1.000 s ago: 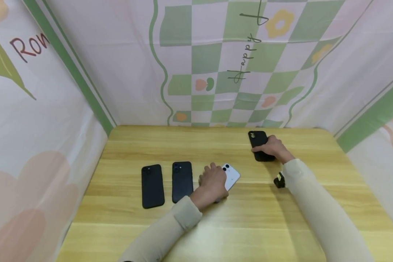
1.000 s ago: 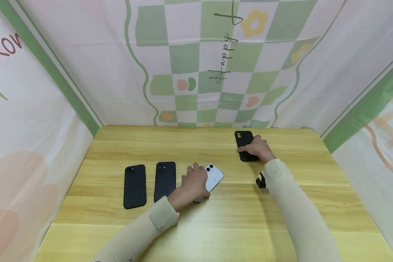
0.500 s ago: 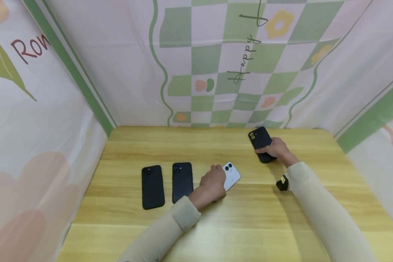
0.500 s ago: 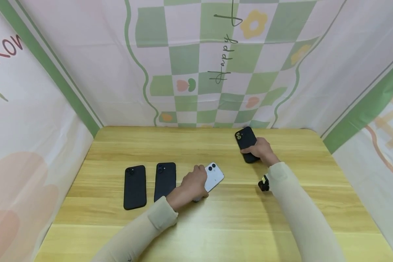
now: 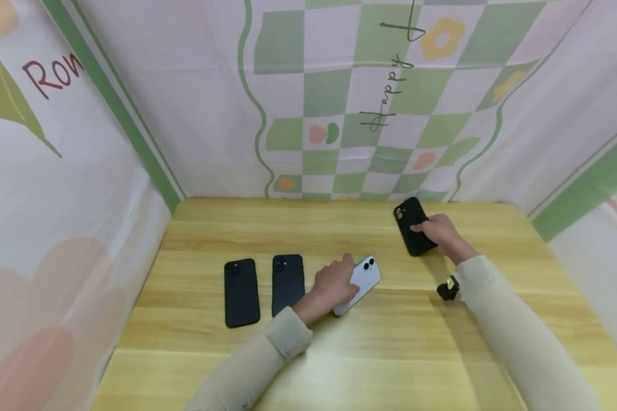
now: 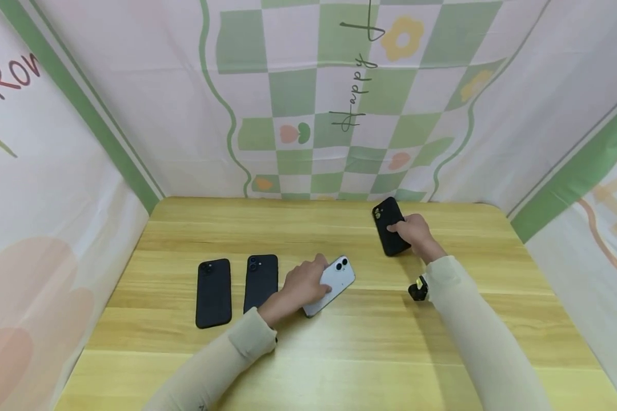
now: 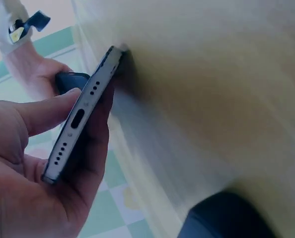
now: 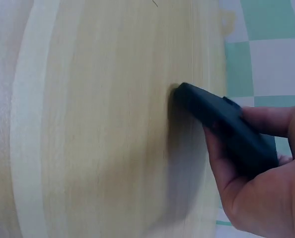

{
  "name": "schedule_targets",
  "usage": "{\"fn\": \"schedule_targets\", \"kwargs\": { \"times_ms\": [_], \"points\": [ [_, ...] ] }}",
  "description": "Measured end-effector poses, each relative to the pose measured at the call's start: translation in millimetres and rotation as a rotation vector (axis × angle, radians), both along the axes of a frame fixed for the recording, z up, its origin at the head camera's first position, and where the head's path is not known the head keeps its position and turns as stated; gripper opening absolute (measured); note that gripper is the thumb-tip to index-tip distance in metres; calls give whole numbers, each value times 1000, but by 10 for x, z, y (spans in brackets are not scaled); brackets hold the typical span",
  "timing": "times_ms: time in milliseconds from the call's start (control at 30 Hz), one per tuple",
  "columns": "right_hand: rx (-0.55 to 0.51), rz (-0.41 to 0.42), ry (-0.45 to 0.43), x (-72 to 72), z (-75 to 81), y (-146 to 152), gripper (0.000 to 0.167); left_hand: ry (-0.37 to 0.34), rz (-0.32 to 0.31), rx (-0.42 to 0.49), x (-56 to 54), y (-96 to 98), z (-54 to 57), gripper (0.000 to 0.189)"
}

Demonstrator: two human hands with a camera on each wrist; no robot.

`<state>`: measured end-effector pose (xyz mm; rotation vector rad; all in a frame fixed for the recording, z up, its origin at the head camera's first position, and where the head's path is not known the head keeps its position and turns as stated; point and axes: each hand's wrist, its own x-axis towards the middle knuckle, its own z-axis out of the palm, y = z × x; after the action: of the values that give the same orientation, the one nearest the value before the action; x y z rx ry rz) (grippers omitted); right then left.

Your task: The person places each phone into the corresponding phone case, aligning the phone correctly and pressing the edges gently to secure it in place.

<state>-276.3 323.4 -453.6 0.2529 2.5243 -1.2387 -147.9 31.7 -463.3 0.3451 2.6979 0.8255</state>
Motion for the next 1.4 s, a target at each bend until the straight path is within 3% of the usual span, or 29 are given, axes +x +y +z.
{"fn": "schedule_targets", "kwargs": {
  "times_ms": [133, 233, 367, 600, 833, 967, 1200, 1300, 1400],
  "points": [
    [-58, -31, 43, 10, -4, 16, 32, -49, -9, 84, -17, -38, -2, 36],
    [-123, -48, 51, 30, 17, 4, 38, -85, 21, 159, -36, -61, -8, 35],
    [-203, -67, 59, 72, 96, -55, 54, -115, 116, 300, -55, -102, -6, 41],
    [-323, -69, 100, 186, 369, -207, 55, -204, 314, 702, -68, -193, 71, 39],
    [-374, -43, 114, 355, 581, -451, 56, -365, 395, 973, -86, -312, 163, 40],
    [-466, -25, 94, 451, 639, -572, 55, -391, 426, 1037, -99, -339, 171, 42],
    [-580, 5, 63, 633, 733, -753, 9, -400, 458, 1099, -85, -362, 160, 43],
    [-584, 31, 57, 696, 762, -838, 13, -395, 453, 1115, -73, -354, 152, 43],
    [-571, 58, 59, 752, 775, -921, 30, -398, 437, 1127, -57, -336, 149, 42]
  ]
}}
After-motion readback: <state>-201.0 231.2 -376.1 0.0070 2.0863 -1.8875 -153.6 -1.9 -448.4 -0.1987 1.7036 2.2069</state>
